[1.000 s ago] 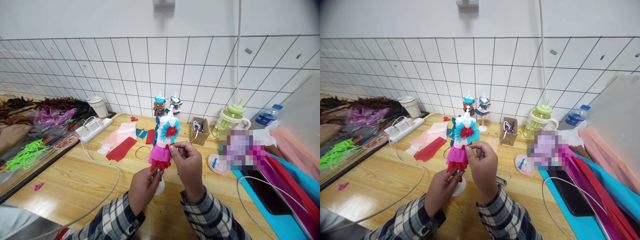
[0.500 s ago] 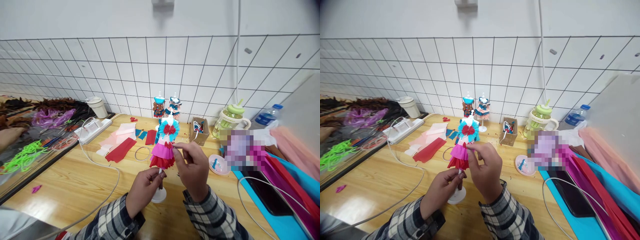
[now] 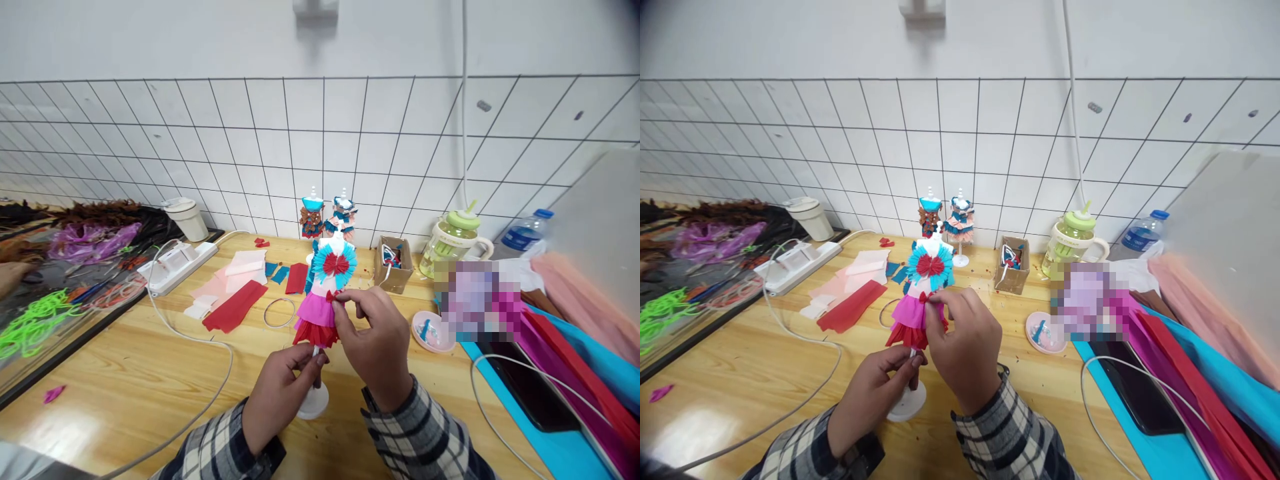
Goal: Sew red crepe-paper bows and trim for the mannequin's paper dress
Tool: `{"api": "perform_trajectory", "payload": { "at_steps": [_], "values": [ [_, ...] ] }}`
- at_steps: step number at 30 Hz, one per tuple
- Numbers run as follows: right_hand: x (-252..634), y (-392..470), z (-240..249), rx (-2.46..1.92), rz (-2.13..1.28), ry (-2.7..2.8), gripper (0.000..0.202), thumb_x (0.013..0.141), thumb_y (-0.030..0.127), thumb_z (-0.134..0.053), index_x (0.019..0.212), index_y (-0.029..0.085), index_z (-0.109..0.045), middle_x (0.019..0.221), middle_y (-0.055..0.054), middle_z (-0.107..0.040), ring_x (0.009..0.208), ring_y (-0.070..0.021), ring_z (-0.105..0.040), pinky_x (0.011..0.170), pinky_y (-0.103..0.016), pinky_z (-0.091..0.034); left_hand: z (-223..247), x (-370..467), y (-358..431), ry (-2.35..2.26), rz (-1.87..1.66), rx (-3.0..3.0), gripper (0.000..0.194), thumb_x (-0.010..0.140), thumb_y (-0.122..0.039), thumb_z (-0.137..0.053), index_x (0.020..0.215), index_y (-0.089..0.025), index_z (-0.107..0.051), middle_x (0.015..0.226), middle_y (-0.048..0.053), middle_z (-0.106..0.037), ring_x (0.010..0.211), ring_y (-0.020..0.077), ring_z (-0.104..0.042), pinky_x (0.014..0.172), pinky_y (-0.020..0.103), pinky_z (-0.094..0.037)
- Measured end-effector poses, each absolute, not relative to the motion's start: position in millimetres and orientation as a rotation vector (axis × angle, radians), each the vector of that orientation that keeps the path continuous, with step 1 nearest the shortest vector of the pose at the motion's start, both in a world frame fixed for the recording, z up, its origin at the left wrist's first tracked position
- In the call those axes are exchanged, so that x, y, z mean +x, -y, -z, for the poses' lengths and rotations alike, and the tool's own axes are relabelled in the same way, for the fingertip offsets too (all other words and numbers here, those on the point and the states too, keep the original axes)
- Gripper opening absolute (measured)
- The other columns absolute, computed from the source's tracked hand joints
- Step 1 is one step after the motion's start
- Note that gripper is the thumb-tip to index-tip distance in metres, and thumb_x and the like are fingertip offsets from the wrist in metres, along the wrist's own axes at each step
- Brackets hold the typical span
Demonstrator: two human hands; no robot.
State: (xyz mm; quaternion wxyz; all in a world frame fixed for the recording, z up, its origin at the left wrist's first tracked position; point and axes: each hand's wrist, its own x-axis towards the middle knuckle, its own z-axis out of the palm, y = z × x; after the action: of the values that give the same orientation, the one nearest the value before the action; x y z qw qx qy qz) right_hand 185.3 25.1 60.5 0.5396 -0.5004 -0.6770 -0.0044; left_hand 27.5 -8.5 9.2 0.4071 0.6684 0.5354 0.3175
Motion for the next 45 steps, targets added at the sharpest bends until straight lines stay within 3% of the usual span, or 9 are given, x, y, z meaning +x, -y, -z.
{"api": "perform_trajectory", "payload": {
  "at_steps": [9,26,45],
  "values": [
    [185.3,-23.7,-57.5,-1.238,0.111,1.704,0.015,0.086,0.031,-0.058,0.092,0.022,-0.069,0.071,-0.001,-0.063,0.063,-0.0133,-0.055,0.059,-0.025,-0.037,-6.4,26.4,7.4,-1.346,-0.795,1.669,0.040,0.090,-0.045,-0.046,0.065,-0.016,-0.058,0.058,0.000,-0.058,0.055,0.0109,-0.051,0.055,0.020,-0.037],
    [185.0,-21.6,-60.1,-1.253,0.004,1.713,0.015,0.085,0.017,-0.051,0.088,0.020,-0.065,0.069,0.000,-0.059,0.064,-0.0127,-0.054,0.062,-0.025,-0.036,-6.8,28.8,6.0,-1.352,-0.773,1.752,0.039,0.089,-0.041,-0.047,0.062,-0.016,-0.060,0.056,0.001,-0.061,0.054,0.0113,-0.052,0.054,0.020,-0.037],
    [186.4,-26.1,-54.6,-1.184,0.045,1.771,0.013,0.087,0.020,-0.053,0.094,0.021,-0.064,0.073,0.000,-0.060,0.065,-0.0126,-0.055,0.063,-0.024,-0.039,-0.6,26.6,5.0,-1.396,-0.768,1.770,0.041,0.089,-0.042,-0.046,0.060,-0.016,-0.059,0.055,0.001,-0.061,0.053,0.0110,-0.053,0.054,0.020,-0.037]
  ]
}}
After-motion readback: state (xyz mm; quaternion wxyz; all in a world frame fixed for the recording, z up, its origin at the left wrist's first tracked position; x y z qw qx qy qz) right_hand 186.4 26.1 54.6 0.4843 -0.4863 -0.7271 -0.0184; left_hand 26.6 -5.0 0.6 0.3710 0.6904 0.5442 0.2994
